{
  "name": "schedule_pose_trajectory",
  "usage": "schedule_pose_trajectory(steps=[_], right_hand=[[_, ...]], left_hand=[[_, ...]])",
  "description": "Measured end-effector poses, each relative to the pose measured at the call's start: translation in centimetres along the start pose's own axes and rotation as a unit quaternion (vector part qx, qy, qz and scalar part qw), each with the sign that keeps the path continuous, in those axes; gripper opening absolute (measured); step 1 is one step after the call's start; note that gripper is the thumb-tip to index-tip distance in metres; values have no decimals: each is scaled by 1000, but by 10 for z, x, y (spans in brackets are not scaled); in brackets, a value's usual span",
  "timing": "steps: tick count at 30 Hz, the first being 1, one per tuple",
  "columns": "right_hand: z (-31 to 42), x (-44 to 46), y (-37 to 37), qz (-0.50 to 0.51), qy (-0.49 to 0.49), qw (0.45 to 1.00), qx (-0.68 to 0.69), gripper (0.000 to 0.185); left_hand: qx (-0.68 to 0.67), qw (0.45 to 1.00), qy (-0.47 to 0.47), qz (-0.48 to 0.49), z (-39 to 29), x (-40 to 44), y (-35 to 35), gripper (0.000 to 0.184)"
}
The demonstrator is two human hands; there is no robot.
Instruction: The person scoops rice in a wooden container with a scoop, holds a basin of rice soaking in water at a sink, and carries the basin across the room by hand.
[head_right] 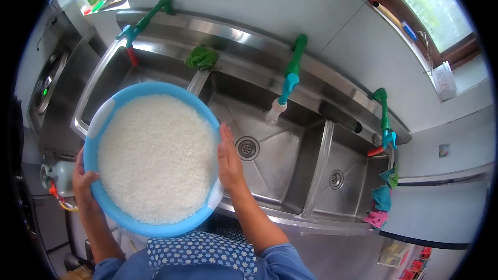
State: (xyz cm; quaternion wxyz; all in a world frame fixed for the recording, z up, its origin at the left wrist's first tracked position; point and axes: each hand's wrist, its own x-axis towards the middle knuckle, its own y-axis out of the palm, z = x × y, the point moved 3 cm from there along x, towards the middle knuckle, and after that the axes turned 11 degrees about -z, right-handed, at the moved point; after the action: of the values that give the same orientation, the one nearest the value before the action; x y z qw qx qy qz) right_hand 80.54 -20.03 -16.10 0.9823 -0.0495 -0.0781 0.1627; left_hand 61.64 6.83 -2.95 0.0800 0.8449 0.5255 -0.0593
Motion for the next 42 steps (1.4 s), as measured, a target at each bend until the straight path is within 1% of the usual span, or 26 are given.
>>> schedule_pose_trajectory(steps=[5,12,16,21,24,34,41,42], right_hand=[[0,0,0,-7,34,999,41,56],[0,0,0,-15,41,997,64,55],[-2,1,0,-5,26,998,49,56],[-3,2,-2,5,2,1000,29,57],[-2,3,-3,-11,-35,999,-3,51],[-4,2,-5,-19,-8,1000,13,51],[-6,3,-5,-18,-18,1000,12,51],[-6,3,-5,-19,-19,1000,11,50]], left_hand=[[9,1000,15,-11,2,-1,1,86],[17,1000,15,-3,1,-2,3,86],[31,999,17,-10,1,-1,0,85],[16,1000,14,-14,0,-4,2,84],[19,1000,13,-13,0,-4,2,83],[25,999,16,-14,-4,-7,8,84],[28,999,14,-13,-7,-10,12,85],[11,1000,14,-10,-8,-11,13,82]])
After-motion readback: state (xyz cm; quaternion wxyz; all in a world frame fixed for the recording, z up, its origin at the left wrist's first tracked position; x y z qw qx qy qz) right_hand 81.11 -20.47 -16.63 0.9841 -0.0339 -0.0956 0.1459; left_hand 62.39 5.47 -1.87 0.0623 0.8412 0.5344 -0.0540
